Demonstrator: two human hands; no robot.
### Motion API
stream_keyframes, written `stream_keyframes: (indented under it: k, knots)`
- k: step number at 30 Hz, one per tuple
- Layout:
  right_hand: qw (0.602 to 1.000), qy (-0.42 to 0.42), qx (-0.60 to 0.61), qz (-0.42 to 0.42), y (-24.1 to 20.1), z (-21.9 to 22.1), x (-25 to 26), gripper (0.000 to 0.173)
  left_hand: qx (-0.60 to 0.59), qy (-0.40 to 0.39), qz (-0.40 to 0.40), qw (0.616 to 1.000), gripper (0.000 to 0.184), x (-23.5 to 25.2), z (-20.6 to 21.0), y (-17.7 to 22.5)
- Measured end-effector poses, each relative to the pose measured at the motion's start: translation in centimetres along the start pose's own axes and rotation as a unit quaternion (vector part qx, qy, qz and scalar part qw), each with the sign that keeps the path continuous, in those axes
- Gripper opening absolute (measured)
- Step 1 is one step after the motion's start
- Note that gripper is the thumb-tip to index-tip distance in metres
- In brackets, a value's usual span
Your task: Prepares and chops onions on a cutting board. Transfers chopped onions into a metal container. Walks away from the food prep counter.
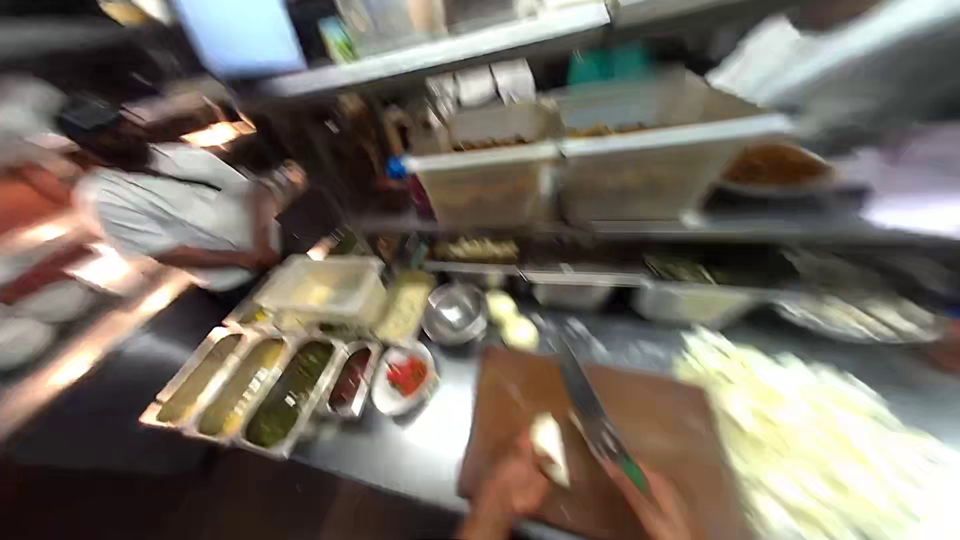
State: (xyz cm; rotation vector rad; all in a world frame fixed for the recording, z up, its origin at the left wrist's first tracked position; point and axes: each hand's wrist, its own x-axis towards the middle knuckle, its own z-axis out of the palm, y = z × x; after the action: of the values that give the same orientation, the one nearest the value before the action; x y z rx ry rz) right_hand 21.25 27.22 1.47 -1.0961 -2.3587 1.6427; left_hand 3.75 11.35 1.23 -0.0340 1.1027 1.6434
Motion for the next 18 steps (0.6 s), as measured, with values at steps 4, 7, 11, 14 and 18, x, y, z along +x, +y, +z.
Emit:
stream_keyframes:
  k: [4,7,11,14,18]
  knots:
    - [0.999,0.038,0.031,0.007,-1.7,1.5,1.4,0.04,-0.073,-0.04,-0.004,0.997,0.071,2.0,-0.8,-0.4]
    - [0.998,0.044,0.035,-0.009,-2.5,2.3,1.7,0.04,-0.103,-0.044,0.006,0.994,0.073,2.0,-0.4,-0.2]
    - [0.998,0.041,-0.022,-0.049,-2.7,3.5,1.7,0.044,-0.135,-0.015,0.009,0.991,0.068,1.2,1.0,0.0]
    - [0.997,0.026,-0.038,-0.067,-3.0,4.0,1.7,0.042,-0.148,-0.01,0.026,0.989,0.065,0.9,1.4,-0.1]
    - [0.995,0.006,-0.068,-0.079,-3.0,4.4,2.2,0.041,-0.156,-0.011,0.034,0.987,0.068,0.5,1.6,0.2]
